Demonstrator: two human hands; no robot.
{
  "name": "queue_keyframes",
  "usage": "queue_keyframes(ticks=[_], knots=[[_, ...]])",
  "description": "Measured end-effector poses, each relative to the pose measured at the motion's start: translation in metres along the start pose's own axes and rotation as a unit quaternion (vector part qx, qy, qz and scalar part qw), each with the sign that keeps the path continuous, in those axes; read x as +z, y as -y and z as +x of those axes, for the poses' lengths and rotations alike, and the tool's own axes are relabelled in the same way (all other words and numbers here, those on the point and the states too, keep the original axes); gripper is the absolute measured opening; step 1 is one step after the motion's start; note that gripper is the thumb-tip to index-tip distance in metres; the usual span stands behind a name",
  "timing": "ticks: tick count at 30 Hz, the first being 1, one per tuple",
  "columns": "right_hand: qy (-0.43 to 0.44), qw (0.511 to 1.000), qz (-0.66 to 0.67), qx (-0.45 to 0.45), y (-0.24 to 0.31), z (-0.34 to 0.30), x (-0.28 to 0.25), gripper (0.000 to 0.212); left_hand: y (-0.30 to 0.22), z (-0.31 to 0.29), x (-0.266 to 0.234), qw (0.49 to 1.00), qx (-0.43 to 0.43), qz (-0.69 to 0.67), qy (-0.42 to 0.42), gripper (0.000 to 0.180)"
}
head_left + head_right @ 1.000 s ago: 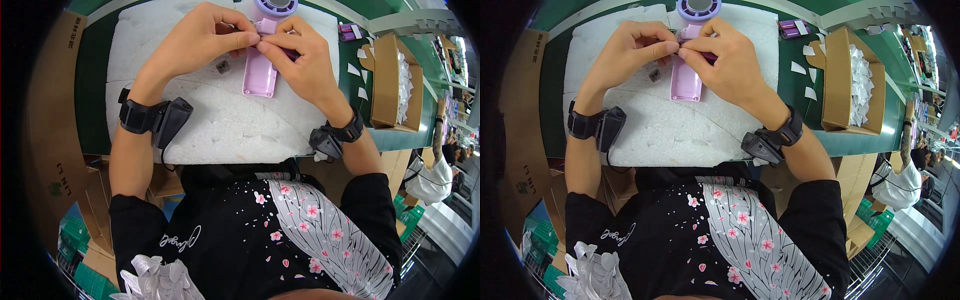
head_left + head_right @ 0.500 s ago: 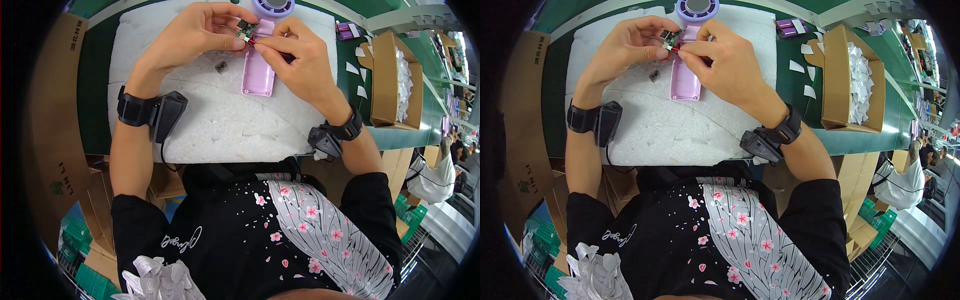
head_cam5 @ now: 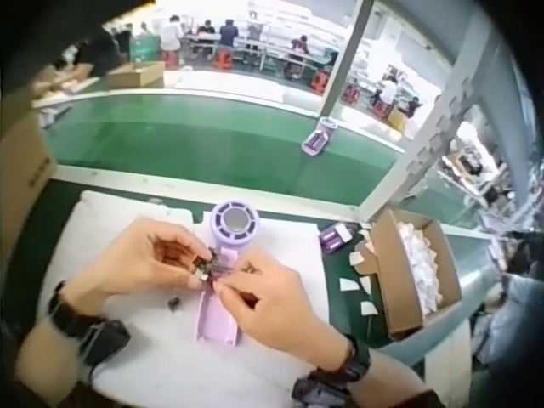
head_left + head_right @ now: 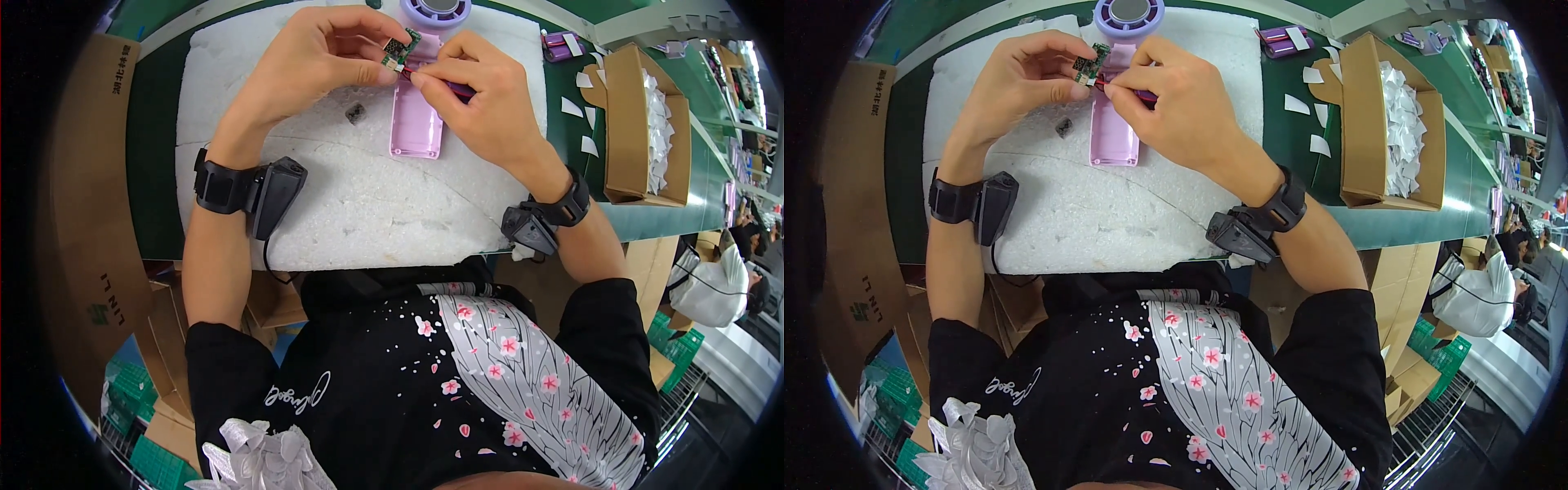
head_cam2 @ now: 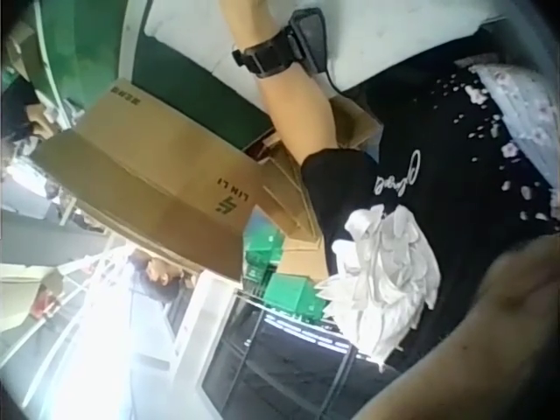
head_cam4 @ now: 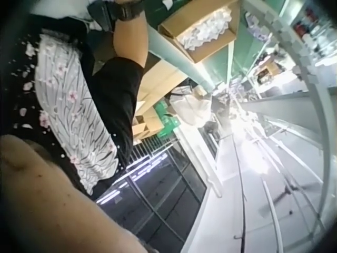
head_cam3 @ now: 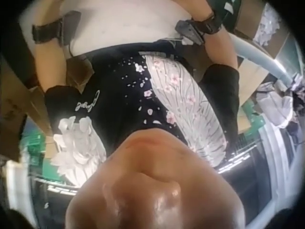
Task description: The person assembles a handheld fan by connecting a battery pack to a circuit board, testing the light, and fitting the batteries into the housing. After setting the fan aside, they pick up another battery pack and apply a piece of tape to it.
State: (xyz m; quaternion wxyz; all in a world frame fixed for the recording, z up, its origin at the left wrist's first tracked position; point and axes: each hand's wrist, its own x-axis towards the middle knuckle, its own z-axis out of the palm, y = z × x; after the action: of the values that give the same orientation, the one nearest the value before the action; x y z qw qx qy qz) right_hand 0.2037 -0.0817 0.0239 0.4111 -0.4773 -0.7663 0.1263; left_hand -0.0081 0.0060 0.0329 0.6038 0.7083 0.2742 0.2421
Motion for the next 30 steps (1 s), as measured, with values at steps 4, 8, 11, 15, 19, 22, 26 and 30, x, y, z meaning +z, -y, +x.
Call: queue_keyframes(ticks=[4,8,11,15,19,22,26,30], knots=[[-0.007,1.0,0.004,-0.005,0.0,-0.001,0.001,0.009,-0.002,-0.001,0.001,1.0,-0.014,0.01,-0.008,0.035],[-0.014,1.0,-0.009,-0.008,0.003,0.001,0.0,0.008,0.001,-0.001,0.001,0.999,-0.004,0.04,-0.008,0.038],[-0.003,1.0,-0.005,-0.004,0.004,-0.001,0.001,0.008,-0.001,-0.003,0.008,0.999,0.0,0.034,-0.025,0.039],[-0.001,0.999,-0.01,-0.037,-0.001,0.004,-0.001,0.01,-0.002,-0.001,0.011,1.0,-0.004,0.008,-0.025,0.039],[-0.019,0.997,0.044,0.057,0.008,0.006,-0.001,0.017,-0.001,0.0,0.018,0.998,0.044,0.035,-0.027,0.039],[-0.025,0.992,0.059,0.105,0.01,0.006,-0.001,0.023,0.001,-0.001,0.021,0.997,0.062,0.037,-0.041,0.039],[-0.027,0.996,0.04,0.078,0.005,0.007,0.0,0.029,0.003,-0.002,0.019,0.997,0.029,0.011,-0.065,0.038],[-0.04,0.997,0.042,0.055,0.0,0.007,0.002,0.031,0.005,-0.003,0.017,0.997,0.01,0.029,-0.071,0.033]])
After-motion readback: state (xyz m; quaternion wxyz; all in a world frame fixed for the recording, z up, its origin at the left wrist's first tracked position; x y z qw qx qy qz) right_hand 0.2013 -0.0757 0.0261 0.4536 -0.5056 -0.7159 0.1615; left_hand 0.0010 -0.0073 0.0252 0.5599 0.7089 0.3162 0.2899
